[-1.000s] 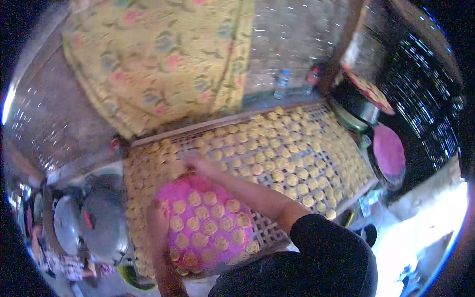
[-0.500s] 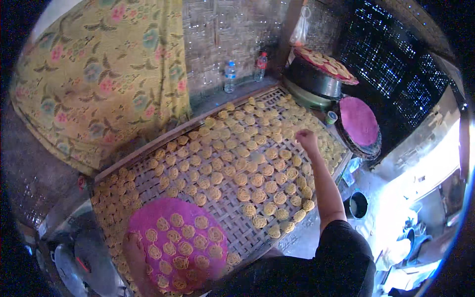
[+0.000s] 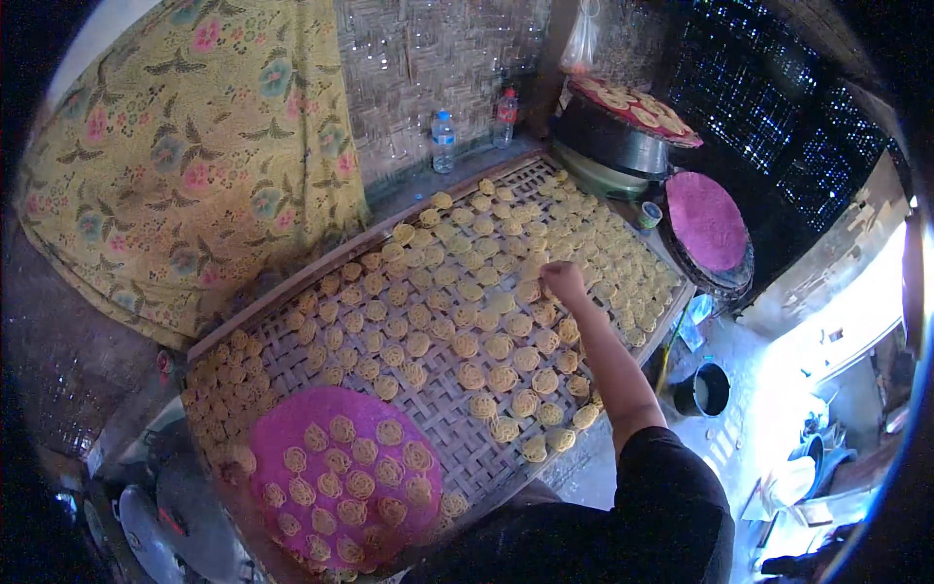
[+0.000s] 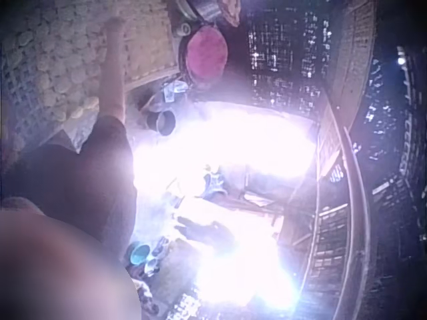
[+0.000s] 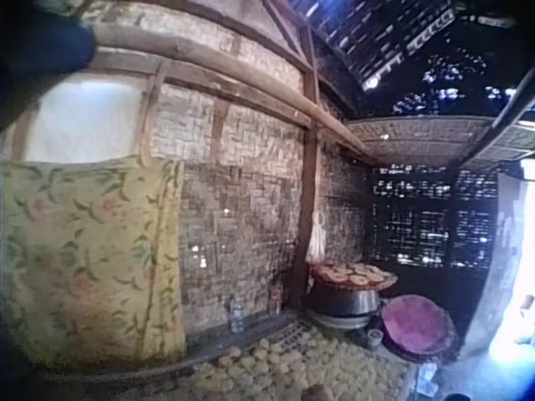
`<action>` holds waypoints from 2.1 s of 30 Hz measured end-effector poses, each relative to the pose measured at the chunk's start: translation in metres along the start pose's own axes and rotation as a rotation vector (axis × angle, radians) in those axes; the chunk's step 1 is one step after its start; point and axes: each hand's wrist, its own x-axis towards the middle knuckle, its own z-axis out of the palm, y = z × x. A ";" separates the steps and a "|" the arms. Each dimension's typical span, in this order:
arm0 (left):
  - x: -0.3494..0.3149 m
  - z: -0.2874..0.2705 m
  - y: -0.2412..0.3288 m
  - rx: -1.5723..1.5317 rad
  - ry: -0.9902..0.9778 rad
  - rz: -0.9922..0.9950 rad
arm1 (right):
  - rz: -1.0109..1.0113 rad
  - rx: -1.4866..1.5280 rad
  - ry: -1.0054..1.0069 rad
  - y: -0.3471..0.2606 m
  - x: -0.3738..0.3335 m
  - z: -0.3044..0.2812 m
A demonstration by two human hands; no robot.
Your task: The person arranges circular yellow snacks on round pink trays, peels snacks from a flexible pink sheet, and moves the trays onto a stack on a table.
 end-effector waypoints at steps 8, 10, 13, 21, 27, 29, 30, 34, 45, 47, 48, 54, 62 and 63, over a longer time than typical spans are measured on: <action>-0.037 0.106 0.132 -0.417 -0.577 0.012 | -0.495 0.520 -0.693 -0.174 -0.185 -0.001; -0.057 0.140 0.162 -0.537 -0.697 -0.084 | -0.584 0.575 -0.905 -0.204 -0.222 -0.006; -0.062 0.152 0.182 -0.666 -0.685 -0.145 | -0.373 0.235 -0.641 -0.178 -0.188 -0.015; -0.030 0.106 0.131 -0.385 -0.501 -0.102 | -0.035 0.339 0.149 -0.003 -0.020 -0.062; -0.022 0.091 0.080 -0.449 -0.458 -0.131 | 0.057 0.752 -0.116 0.053 0.024 -0.022; -0.022 0.081 0.068 -0.458 -0.393 -0.111 | -0.095 0.621 -0.113 0.071 0.035 -0.024; -0.021 0.087 0.064 -0.494 -0.387 -0.092 | -0.238 0.438 -0.054 0.111 0.044 -0.034; -0.040 0.044 0.097 -0.275 -0.253 -0.153 | -0.272 -0.174 -0.003 0.060 0.040 -0.016; -0.064 0.059 0.050 -0.107 -0.431 0.057 | -1.161 -0.054 -0.478 -0.186 -0.190 0.097; -0.070 0.078 0.055 0.237 -0.496 0.301 | -1.123 -0.026 -0.530 -0.199 -0.227 0.129; -0.067 0.082 0.063 0.157 -0.491 0.303 | -1.117 -0.067 -0.566 -0.201 -0.226 0.134; -0.078 0.055 0.097 -0.044 -0.414 0.026 | -1.432 -0.420 -0.445 -0.206 -0.242 0.148; -0.077 -0.007 0.131 0.257 -0.366 0.025 | -0.417 0.384 -0.250 -0.085 -0.126 0.017; -0.077 -0.003 0.134 0.268 -0.401 0.016 | -0.354 0.101 -0.103 -0.057 -0.115 -0.023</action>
